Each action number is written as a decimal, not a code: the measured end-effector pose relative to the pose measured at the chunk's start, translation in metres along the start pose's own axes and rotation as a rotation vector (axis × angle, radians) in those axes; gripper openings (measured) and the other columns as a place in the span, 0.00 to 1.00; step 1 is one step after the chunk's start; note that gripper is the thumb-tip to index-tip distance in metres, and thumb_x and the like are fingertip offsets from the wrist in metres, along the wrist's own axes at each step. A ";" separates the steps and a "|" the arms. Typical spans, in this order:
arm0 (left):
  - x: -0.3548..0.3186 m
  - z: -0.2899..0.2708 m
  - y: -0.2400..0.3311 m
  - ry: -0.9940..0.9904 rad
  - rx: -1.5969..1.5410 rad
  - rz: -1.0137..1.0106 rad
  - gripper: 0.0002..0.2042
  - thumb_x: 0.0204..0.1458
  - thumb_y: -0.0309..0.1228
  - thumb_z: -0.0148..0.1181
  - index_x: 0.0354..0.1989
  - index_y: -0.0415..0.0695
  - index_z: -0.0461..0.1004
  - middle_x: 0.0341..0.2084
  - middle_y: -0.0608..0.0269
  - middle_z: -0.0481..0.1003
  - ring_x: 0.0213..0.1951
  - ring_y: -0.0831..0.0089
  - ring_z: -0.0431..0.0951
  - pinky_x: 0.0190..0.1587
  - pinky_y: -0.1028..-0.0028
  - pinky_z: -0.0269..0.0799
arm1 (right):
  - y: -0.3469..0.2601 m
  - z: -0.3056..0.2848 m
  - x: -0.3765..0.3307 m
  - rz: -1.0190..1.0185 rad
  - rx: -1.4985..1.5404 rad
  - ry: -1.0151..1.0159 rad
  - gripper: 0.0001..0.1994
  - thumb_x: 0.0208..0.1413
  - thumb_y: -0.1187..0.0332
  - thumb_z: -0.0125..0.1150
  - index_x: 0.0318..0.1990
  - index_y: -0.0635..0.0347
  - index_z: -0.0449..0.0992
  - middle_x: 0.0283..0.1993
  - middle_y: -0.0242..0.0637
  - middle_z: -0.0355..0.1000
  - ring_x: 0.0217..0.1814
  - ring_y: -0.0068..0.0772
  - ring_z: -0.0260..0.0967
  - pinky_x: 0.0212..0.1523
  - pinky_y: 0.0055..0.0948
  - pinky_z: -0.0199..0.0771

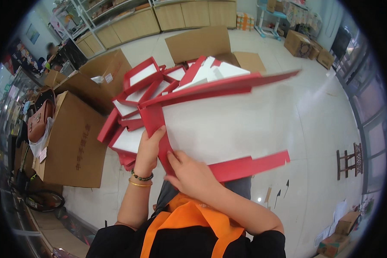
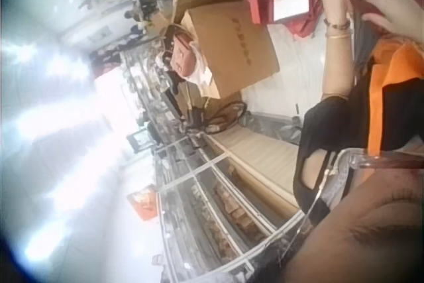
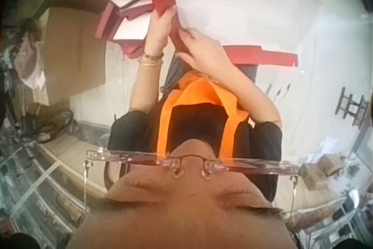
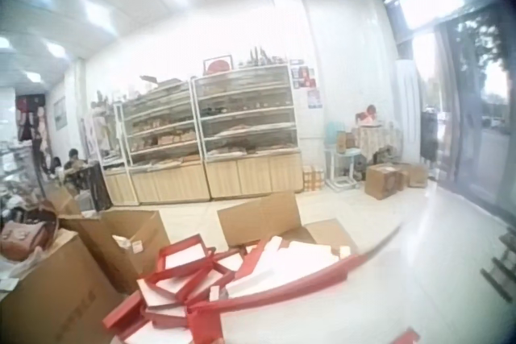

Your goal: The person assembles red and white cardboard boxes by folding and interlocking the pieces. They repeatedly pick up flat components, fold the sides, and snap them together to form box shapes.

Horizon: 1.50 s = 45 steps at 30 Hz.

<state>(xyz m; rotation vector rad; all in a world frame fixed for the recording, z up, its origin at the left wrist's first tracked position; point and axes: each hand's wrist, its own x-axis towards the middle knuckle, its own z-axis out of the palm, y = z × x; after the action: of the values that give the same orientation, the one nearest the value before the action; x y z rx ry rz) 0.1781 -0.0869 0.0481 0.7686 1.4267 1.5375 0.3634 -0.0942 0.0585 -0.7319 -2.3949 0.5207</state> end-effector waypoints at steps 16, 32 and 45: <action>0.031 0.029 0.030 -0.014 0.888 0.217 0.22 0.68 0.47 0.55 0.46 0.39 0.84 0.32 0.42 0.84 0.38 0.39 0.84 0.45 0.51 0.79 | 0.068 -0.101 0.114 0.003 -0.600 -0.106 0.08 0.60 0.70 0.67 0.45 0.56 0.76 0.27 0.41 0.81 0.28 0.44 0.82 0.26 0.42 0.75; 0.035 0.056 0.032 0.230 1.134 0.336 0.20 0.57 0.44 0.73 0.46 0.39 0.79 0.31 0.44 0.85 0.35 0.45 0.87 0.39 0.53 0.83 | 0.086 -0.078 0.125 -0.064 -0.735 -0.169 0.10 0.54 0.75 0.66 0.41 0.60 0.70 0.32 0.40 0.77 0.26 0.41 0.80 0.23 0.38 0.73; 0.019 0.073 0.060 0.252 1.121 0.573 0.16 0.60 0.38 0.70 0.54 0.46 0.81 0.32 0.51 0.85 0.34 0.44 0.86 0.37 0.50 0.80 | 0.066 -0.125 0.156 0.103 -0.261 -0.168 0.13 0.55 0.69 0.71 0.48 0.56 0.86 0.48 0.43 0.84 0.45 0.47 0.82 0.47 0.43 0.81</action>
<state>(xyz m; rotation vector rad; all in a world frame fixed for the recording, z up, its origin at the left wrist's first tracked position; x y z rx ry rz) 0.2233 -0.0357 0.1152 1.8025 2.4299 1.1270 0.3596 0.0748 0.1837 -0.9623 -2.6244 0.3236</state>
